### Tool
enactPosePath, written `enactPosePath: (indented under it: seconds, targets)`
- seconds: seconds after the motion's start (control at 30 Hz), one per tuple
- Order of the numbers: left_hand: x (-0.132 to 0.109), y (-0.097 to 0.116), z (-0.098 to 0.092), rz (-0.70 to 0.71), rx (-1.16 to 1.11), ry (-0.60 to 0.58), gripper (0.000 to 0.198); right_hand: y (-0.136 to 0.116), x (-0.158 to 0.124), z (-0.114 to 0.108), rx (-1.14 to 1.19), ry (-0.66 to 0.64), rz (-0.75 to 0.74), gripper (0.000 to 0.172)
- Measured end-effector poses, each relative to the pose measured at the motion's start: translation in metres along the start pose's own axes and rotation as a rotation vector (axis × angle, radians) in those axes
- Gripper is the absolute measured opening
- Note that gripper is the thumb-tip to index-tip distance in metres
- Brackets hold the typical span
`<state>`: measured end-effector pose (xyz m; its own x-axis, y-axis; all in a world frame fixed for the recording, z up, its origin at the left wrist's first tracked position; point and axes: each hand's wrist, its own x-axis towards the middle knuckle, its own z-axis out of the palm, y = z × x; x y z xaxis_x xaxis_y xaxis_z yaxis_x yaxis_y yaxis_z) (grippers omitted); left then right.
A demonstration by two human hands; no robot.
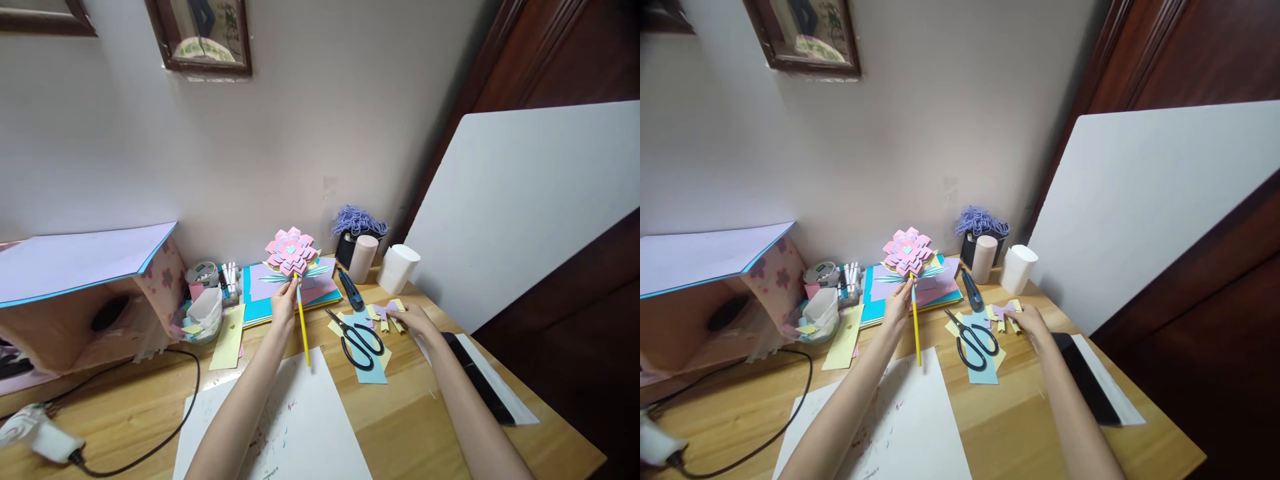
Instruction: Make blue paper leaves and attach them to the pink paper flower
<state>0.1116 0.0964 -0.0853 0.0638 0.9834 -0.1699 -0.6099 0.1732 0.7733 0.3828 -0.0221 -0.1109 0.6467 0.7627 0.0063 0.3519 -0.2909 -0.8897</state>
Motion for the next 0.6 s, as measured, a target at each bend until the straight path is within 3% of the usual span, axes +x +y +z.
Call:
enactPosePath:
  seconds: [0.17,0.23,0.3,0.37,0.47,0.6]
  targets:
    - [0.004,-0.007,0.001,0.021,-0.012,0.04,0.021,-0.046,-0.019,-0.002,0.212,-0.161,-0.034,0.036]
    - [0.003,-0.011,0.001,0.031,-0.015,0.037,0.024,-0.077,-0.035,0.016,0.42,-0.331,-0.053,0.04]
    - [-0.001,-0.014,0.002,0.039,-0.013,0.025,0.027,-0.106,-0.051,0.044,0.562,-0.516,-0.069,0.043]
    - [-0.006,-0.015,0.003,0.049,-0.005,0.018,0.027,-0.128,-0.062,0.076,0.65,-0.62,-0.099,0.043]
    - [-0.012,-0.012,0.006,0.065,0.01,0.013,0.025,-0.144,-0.065,0.113,0.66,-0.558,-0.171,0.043]
    - [-0.015,-0.007,0.01,0.081,0.015,0.009,0.023,-0.146,-0.057,0.132,0.654,-0.414,-0.259,0.038]
